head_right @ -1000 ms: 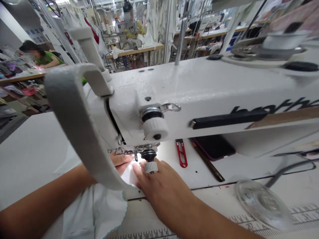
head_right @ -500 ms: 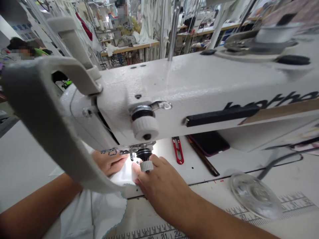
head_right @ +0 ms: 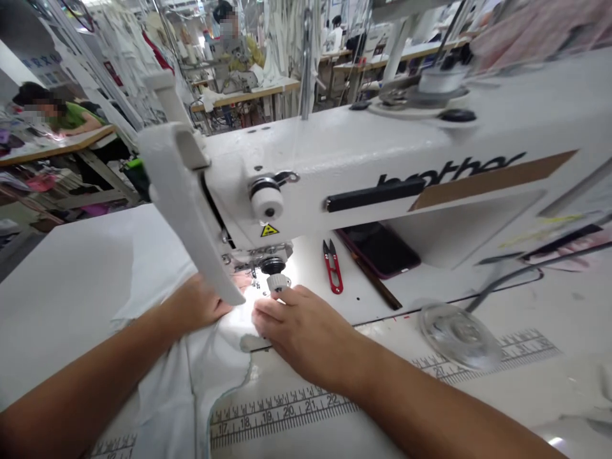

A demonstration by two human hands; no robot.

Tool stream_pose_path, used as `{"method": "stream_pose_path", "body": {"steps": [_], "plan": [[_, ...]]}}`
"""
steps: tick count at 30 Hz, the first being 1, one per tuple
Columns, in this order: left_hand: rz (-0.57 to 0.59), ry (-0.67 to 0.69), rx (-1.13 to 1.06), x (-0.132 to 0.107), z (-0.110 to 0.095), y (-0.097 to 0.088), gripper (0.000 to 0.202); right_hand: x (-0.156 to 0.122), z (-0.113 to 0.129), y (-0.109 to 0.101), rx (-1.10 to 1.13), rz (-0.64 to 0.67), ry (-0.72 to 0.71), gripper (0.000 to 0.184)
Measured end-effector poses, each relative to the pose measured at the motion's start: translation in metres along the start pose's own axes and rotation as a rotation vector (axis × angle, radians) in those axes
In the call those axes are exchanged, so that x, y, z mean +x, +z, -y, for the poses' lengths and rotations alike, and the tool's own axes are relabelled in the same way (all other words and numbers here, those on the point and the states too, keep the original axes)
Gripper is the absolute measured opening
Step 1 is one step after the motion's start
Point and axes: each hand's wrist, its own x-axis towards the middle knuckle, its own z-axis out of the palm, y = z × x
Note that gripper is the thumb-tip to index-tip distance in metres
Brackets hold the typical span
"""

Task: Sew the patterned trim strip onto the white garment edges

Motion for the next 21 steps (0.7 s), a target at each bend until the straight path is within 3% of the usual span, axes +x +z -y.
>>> {"method": "stream_pose_path", "body": {"steps": [5,9,14,21], "plan": [[0.044,-0.06,0.246,-0.004,-0.043,0.001,0.019,-0.014,-0.016,-0.025,-0.007,0.02,0.019,0.02],[0.056,-0.195,0.35,-0.004,-0.073,0.009,0.017,-0.004,-0.017,-0.033,-0.095,0.071,0.166,0.023],[0.002,-0.23,0.376,-0.006,-0.08,0.012,0.015,0.014,-0.004,-0.015,-0.184,0.075,0.308,0.019],[-0.007,-0.271,0.417,-0.009,-0.084,0.016,0.024,-0.002,-0.018,-0.001,-0.216,0.06,0.307,0.02]]}}
